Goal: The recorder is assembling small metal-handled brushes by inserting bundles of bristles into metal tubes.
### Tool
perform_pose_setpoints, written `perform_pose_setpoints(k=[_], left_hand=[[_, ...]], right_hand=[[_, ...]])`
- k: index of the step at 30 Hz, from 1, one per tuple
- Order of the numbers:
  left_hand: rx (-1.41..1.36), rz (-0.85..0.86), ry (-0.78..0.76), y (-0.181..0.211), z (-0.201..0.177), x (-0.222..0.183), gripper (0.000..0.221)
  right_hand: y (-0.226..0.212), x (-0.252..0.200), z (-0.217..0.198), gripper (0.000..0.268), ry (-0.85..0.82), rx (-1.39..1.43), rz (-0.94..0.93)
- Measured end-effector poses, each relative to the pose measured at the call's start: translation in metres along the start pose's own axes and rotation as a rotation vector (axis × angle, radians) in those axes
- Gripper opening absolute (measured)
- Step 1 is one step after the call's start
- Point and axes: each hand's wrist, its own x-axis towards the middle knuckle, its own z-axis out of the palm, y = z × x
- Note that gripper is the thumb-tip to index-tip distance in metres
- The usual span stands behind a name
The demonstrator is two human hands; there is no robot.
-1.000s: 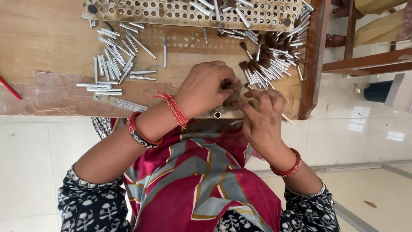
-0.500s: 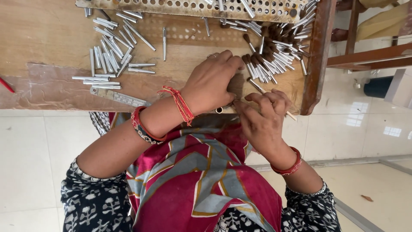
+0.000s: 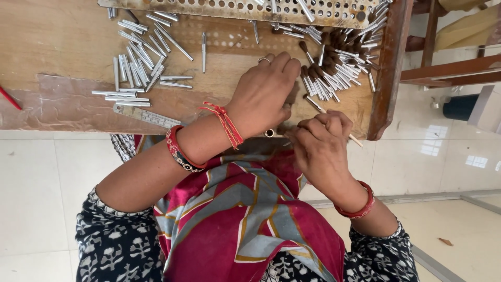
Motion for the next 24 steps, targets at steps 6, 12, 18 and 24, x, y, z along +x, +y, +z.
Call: perform_pose_setpoints(k=[6, 12, 18, 24], left_hand=[[-0.125, 0.043, 0.239, 0.005, -0.021, -0.026, 0.051], [-0.275, -0.02, 0.301, 0.006, -0.055, -0.071, 0.042], [-0.333, -0.213, 0.297, 0.011, -0.053, -0.109, 0.024], [-0.609, -0.28, 0.032, 0.03, -0.035, -0.118, 0.023]], right_hand=[[-0.003, 0.001, -0.003, 0.021, -0.019, -0.004, 0.013], [0.002, -0.008, 0.001, 0.031, -0.033, -0.123, -0.164], [0.003, -0.01, 0.005, 0.021, 0.011, -0.285, -0.373], [-0.008, -0.01, -0.009, 0.018, 0.073, -0.189, -0.43]])
